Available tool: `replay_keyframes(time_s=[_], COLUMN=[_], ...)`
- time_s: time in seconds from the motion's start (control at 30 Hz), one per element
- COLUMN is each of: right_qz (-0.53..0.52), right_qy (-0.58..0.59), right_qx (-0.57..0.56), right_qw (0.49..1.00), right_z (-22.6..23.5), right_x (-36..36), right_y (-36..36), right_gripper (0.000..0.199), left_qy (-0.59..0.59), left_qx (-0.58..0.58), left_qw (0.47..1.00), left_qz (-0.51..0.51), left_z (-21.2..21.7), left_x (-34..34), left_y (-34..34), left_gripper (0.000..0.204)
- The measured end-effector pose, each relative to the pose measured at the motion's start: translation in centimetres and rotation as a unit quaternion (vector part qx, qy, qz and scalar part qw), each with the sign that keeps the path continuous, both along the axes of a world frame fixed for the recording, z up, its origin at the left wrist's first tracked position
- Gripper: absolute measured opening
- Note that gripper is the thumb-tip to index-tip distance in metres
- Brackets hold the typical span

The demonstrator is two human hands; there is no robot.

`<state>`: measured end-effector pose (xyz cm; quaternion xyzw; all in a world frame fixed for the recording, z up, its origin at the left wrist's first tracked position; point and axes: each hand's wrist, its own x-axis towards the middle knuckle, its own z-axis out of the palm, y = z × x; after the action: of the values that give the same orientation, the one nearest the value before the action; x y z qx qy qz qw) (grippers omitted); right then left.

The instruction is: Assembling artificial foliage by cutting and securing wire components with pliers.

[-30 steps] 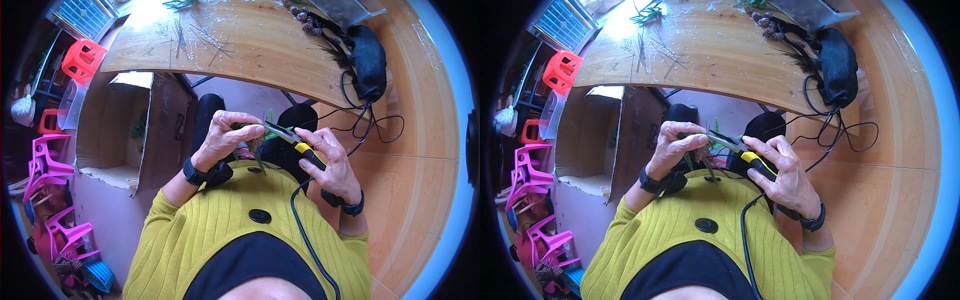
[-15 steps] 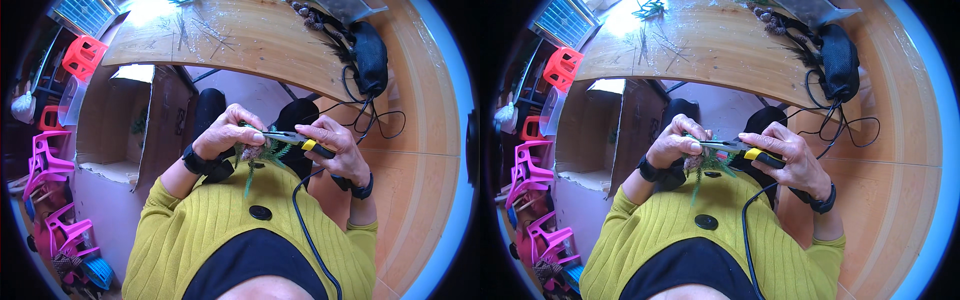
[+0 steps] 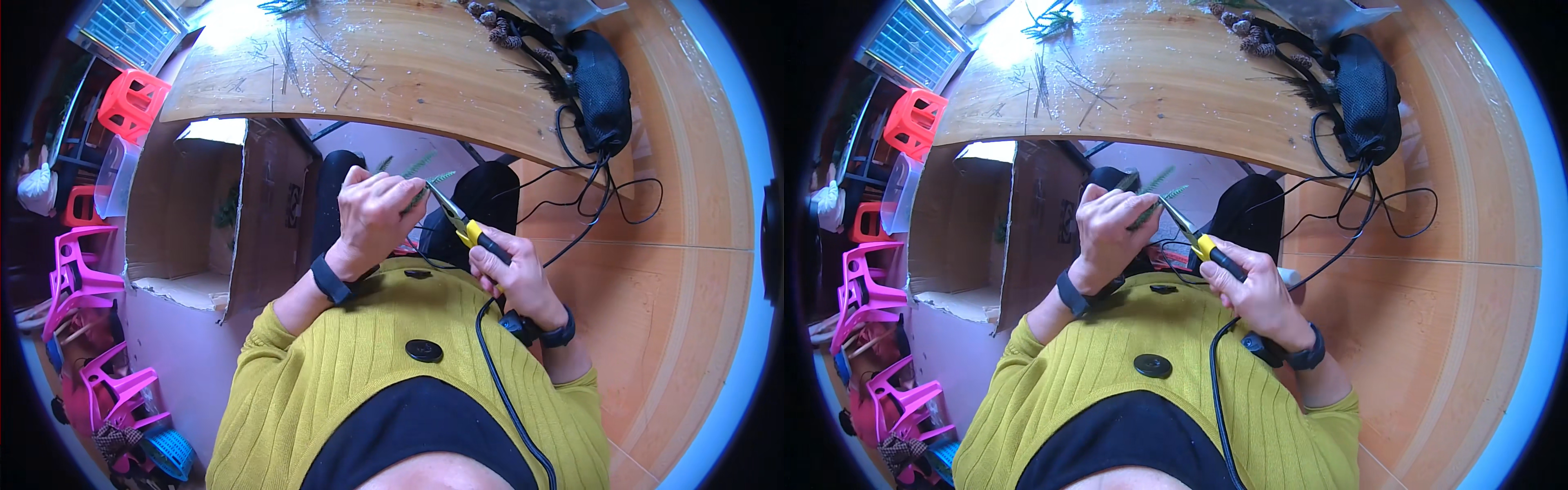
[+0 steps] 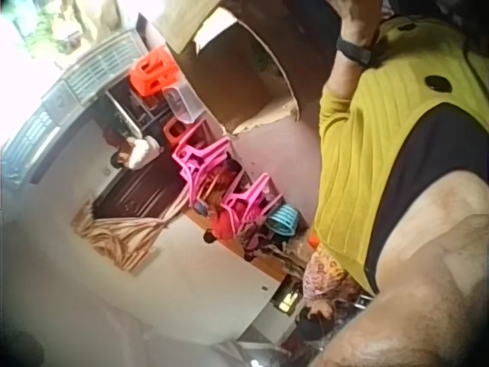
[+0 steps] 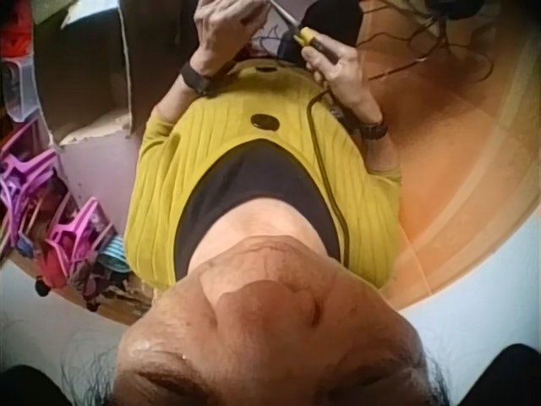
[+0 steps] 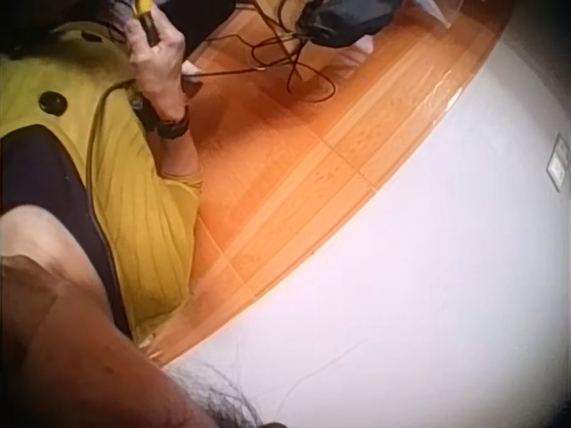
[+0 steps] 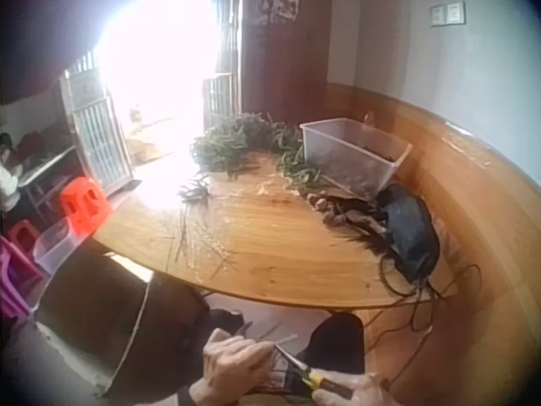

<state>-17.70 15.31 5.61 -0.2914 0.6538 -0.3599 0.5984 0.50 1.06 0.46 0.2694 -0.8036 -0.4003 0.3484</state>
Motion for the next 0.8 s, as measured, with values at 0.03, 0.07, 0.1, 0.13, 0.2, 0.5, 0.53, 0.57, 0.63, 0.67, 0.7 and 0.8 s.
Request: replay_keyframes(time_s=[0.03,0.07,0.1,0.13,0.2,0.5,0.53,0.57,0.63,0.67,0.7,0.8], right_qz=[0.0,0.028,0.057,0.083,0.087,0.081,0.077,0.076,0.088,0.093,0.093,0.098], right_qy=[0.0,0.125,0.247,0.363,0.376,0.333,0.323,0.323,0.332,0.336,0.336,0.382], right_qx=[-0.001,-0.1,-0.196,-0.287,-0.298,-0.358,-0.359,-0.359,-0.353,-0.349,-0.349,-0.372], right_qw=[1.0,0.987,0.947,0.883,0.873,0.869,0.872,0.872,0.871,0.87,0.87,0.84], right_z=[-0.1,-0.1,-0.2,-0.3,-0.4,-1.2,-1.2,-1.2,-0.8,-0.6,-0.5,-0.2], right_x=[0.1,0.2,0.2,0.3,0.0,-0.7,-0.7,-0.7,-0.8,-0.9,-0.9,-1.1], right_y=[0.0,0.1,0.3,0.3,0.4,0.9,1.0,1.1,1.3,1.3,1.4,1.2], right_gripper=[0.051,0.052,0.052,0.053,0.053,0.056,0.056,0.056,0.055,0.054,0.054,0.054], left_qy=[-0.02,-0.04,-0.039,0.017,0.126,0.236,0.252,0.268,0.284,0.289,0.293,0.296], left_qx=[-0.077,-0.153,-0.154,0.001,0.307,0.462,0.487,0.511,0.534,0.538,0.541,0.551], left_qw=[0.997,0.986,0.986,1.0,0.942,0.845,0.823,0.799,0.774,0.77,0.765,0.751], left_qz=[0.021,0.042,0.042,0.013,-0.047,-0.131,-0.15,-0.169,-0.188,-0.188,-0.188,-0.21], left_z=[-0.2,-0.2,-0.2,-0.3,-0.3,-0.7,-0.7,-0.7,-0.7,-0.7,-0.7,-0.7], left_x=[0.0,-0.1,0.0,0.1,0.3,0.5,0.5,0.5,0.4,0.3,0.2,0.2], left_y=[0.0,0.1,0.1,0.1,0.2,-0.2,-0.2,-0.2,-0.2,-0.1,0.0,-0.2], left_gripper=[0.015,0.015,0.015,0.014,0.013,0.012,0.011,0.009,0.007,0.006,0.005,0.005])
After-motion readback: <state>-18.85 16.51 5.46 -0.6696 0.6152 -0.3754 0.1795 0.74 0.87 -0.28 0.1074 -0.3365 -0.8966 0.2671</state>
